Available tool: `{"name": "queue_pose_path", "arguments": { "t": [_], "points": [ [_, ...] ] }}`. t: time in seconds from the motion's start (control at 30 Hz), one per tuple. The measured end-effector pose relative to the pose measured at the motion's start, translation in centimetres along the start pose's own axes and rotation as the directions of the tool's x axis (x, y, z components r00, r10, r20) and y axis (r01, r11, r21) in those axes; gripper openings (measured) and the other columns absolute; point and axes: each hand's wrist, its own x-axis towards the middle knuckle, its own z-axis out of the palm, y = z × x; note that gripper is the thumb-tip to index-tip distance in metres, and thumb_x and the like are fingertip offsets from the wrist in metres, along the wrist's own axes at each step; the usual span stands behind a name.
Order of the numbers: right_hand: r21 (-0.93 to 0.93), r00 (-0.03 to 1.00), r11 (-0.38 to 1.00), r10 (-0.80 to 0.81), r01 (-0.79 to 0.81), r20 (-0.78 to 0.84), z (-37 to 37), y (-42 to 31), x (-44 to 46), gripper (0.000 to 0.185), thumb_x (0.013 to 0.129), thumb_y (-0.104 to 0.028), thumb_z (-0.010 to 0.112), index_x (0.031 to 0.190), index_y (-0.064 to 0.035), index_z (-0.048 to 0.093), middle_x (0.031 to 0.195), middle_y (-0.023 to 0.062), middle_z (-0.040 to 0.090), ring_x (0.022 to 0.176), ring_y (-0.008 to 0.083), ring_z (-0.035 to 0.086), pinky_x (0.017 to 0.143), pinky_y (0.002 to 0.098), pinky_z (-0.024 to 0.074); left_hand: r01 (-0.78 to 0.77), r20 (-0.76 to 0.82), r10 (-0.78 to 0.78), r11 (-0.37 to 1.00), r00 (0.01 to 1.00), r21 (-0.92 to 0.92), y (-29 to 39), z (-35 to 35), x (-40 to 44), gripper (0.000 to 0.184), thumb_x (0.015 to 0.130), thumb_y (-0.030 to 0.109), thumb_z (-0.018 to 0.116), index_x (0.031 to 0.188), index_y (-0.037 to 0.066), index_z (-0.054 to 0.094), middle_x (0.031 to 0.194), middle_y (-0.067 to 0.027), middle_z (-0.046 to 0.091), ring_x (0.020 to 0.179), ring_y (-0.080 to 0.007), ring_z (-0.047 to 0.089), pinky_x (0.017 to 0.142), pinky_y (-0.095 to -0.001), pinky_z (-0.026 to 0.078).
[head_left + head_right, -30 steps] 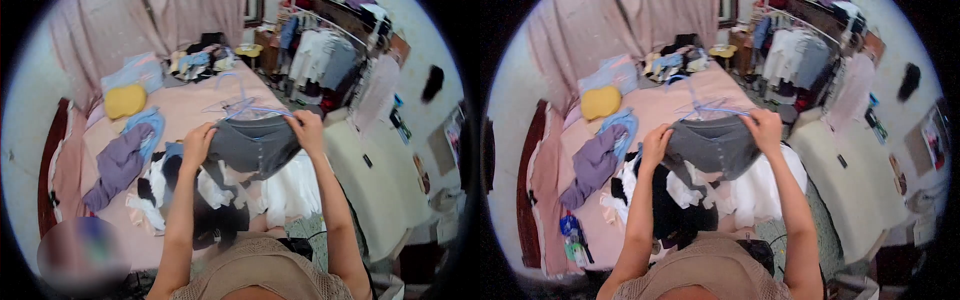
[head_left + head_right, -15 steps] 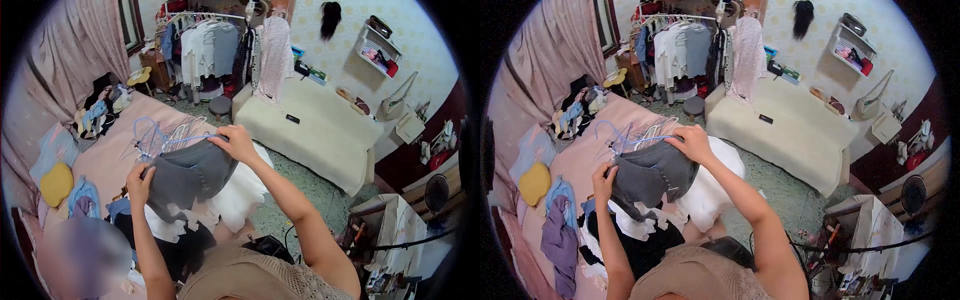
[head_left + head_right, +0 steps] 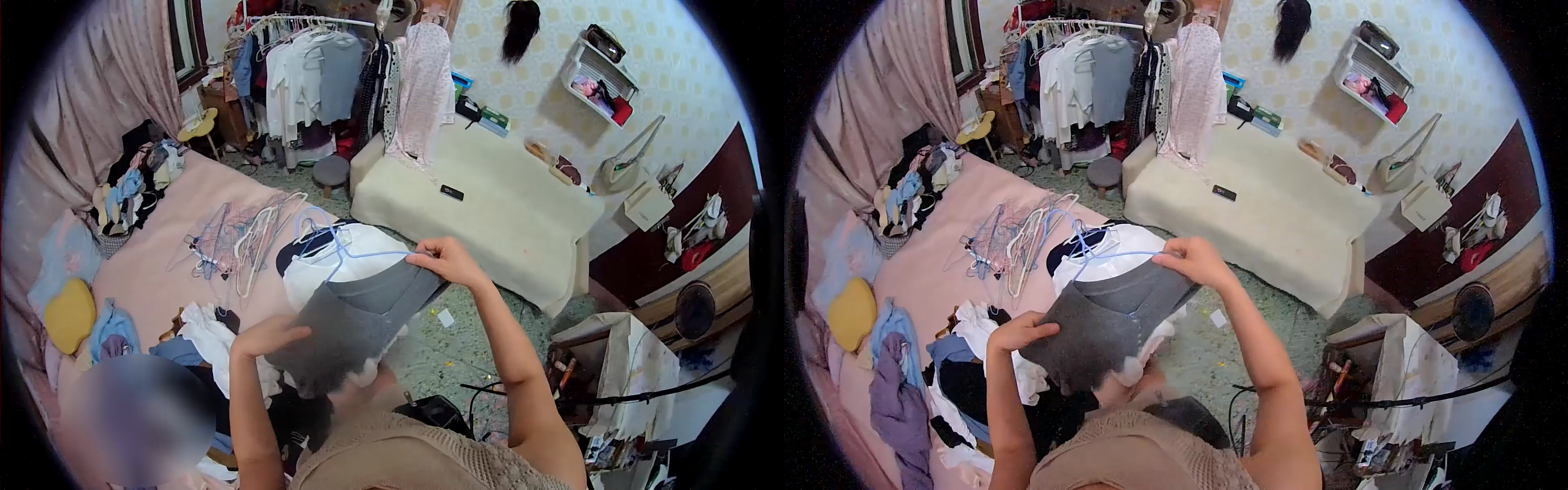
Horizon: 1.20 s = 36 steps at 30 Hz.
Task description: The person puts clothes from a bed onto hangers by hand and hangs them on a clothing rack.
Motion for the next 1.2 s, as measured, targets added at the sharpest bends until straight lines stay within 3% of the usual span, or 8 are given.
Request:
{"name": "queue_pose_path", "arguments": {
  "t": [0.1,0.27,0.3,0.4,0.53,0.67,0.8,1.2],
  "points": [
    [-0.095,1.0,0.995,-0.015,0.013,-0.02,-0.6,0.0,1.4,0.038,0.077,-0.046,0.064,0.073,-0.0082,0.062,0.051,0.0045,0.052,0.048,0.0151,0.049,0.048,0.0307,0.0376,-0.032,-0.01,0.031,0.995,0.999,-0.099,-0.9,-0.6,1.8,0.042,0.085,0.04,0.057,0.083,-0.002,0.059,0.071,-0.0036,0.053,0.065,-0.0117,0.046,0.058,-0.0278,0.04],
    [-0.071,0.999,0.997,-0.031,0.03,-0.019,2.0,4.3,6.0,0.039,0.074,-0.048,0.066,0.075,-0.0086,0.063,0.059,0.0042,0.057,0.055,0.0168,0.053,0.052,0.0313,0.04,-0.19,-0.277,0.158,0.978,0.948,-0.092,-7.8,-0.1,7.6,0.039,0.083,0.035,0.061,0.092,-0.003,0.06,0.082,-0.0075,0.058,0.071,-0.0159,0.053,0.063,-0.0318,0.043],
    [-0.08,0.999,0.996,-0.045,0.045,0.001,2.9,5.8,7.1,0.039,0.073,-0.048,0.067,0.075,-0.0087,0.063,0.06,0.0042,0.058,0.056,0.0175,0.054,0.053,0.0317,0.0402,-0.109,-0.283,0.079,0.99,0.956,-0.092,-8.5,0.0,8.2,0.037,0.082,0.032,0.061,0.094,-0.003,0.06,0.084,-0.01,0.061,0.073,-0.0197,0.055,0.066,-0.0332,0.043],
    [-0.09,0.998,0.995,-0.046,0.05,0.048,4.8,8.1,8.8,0.039,0.073,-0.048,0.066,0.076,-0.0094,0.063,0.063,0.0039,0.058,0.058,0.017,0.054,0.054,0.0314,0.0407,0.121,-0.25,-0.142,0.988,0.958,-0.099,-10.2,0.2,9.8,0.036,0.083,0.03,0.06,0.095,-0.004,0.061,0.082,-0.0115,0.063,0.073,-0.0209,0.056,0.069,-0.0328,0.044],
    [-0.093,0.991,0.996,0.014,-0.002,0.13,5.6,9.3,9.9,0.038,0.074,-0.048,0.065,0.08,-0.0113,0.063,0.066,0.0042,0.059,0.061,0.0163,0.055,0.056,0.0314,0.0419,0.001,-0.216,-0.02,0.996,0.976,-0.088,-10.8,0.1,11.4,0.032,0.083,0.026,0.059,0.087,-0.006,0.062,0.069,-0.0099,0.061,0.066,-0.0177,0.055,0.065,-0.0331,0.043],
    [-0.047,0.999,0.999,0.001,0.001,0.046,6.0,11.2,10.5,0.037,0.071,-0.047,0.067,0.075,-0.0113,0.061,0.062,0.0032,0.058,0.059,0.0193,0.056,0.054,0.0323,0.0409,0.157,-0.191,-0.187,0.974,0.964,-0.162,-11.8,-0.3,12.6,0.032,0.084,0.026,0.059,0.084,-0.006,0.062,0.065,-0.0052,0.058,0.063,-0.0129,0.051,0.063,-0.0294,0.042],
    [-0.015,1.0,1.0,-0.009,0.009,0.012,6.0,12.9,11.1,0.037,0.072,-0.047,0.067,0.075,-0.0111,0.061,0.063,0.0039,0.059,0.059,0.0201,0.057,0.054,0.0328,0.041,0.154,-0.158,-0.207,0.943,0.966,-0.296,-9.0,-0.6,13.4,0.029,0.085,0.022,0.058,0.089,-0.006,0.061,0.07,-0.002,0.058,0.066,-0.0109,0.051,0.064,-0.0266,0.042],
    [-0.013,1.0,1.0,-0.005,0.005,-0.022,5.8,13.3,9.8,0.037,0.075,-0.045,0.066,0.077,-0.0082,0.06,0.062,0.0046,0.057,0.059,0.0182,0.055,0.053,0.0319,0.0401,0.149,-0.109,-0.186,0.947,0.976,-0.285,-7.6,-0.9,13.7,0.025,0.086,0.021,0.059,0.097,-0.002,0.063,0.082,-0.0002,0.061,0.072,-0.0091,0.054,0.067,-0.0248,0.043]
  ]
}}
